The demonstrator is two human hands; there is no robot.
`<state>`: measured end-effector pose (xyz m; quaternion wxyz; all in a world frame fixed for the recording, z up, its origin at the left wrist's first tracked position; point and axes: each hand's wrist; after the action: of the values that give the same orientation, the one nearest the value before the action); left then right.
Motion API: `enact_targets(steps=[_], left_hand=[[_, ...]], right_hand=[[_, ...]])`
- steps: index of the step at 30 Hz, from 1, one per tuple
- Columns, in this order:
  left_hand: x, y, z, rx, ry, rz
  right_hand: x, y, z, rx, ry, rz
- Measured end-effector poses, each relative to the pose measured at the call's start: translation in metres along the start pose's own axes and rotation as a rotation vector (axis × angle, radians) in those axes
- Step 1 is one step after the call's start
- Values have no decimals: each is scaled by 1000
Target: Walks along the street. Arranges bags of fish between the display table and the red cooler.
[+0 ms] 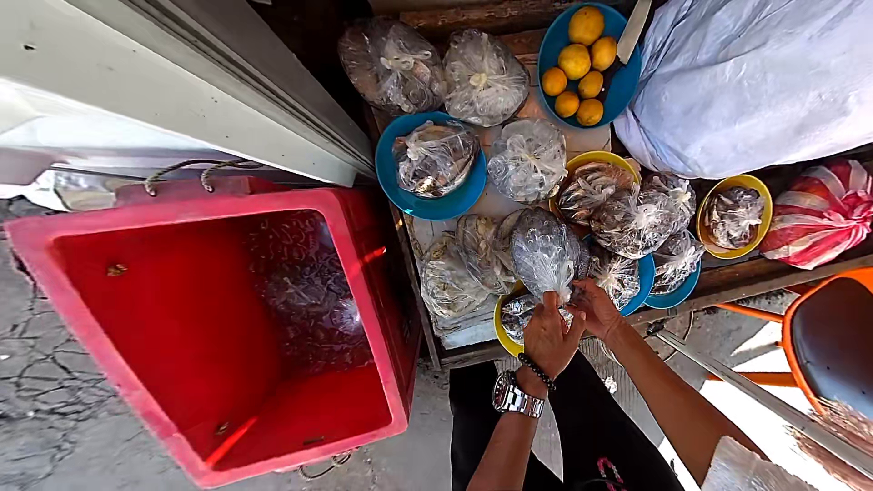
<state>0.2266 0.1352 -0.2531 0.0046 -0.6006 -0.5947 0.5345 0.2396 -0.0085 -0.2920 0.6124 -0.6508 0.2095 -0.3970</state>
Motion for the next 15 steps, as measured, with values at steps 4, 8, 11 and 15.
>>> enact_targets(steps=[4, 8, 11, 15], left_hand=[[21, -13, 2, 47, -95, 7], [56, -39, -14, -92, -296, 22], [102, -64, -37, -357, -475, -23], [188, -89, -70, -803, -711, -236]], right_hand=[[1, -17, -2, -117, -402, -124], [6, -51, -1, -60, -817, -608], [-2, -77, 49, 133, -937, -842], [-55, -85, 158, 535, -1139, -944]])
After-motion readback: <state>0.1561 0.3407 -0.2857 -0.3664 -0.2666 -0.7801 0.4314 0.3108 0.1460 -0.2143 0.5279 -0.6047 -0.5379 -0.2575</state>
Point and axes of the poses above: each hand's wrist, its own y-axis towards the middle knuckle, its own z-axis out of the palm, x = y × z, and after that the axes turned 14 degrees about y, right-handed
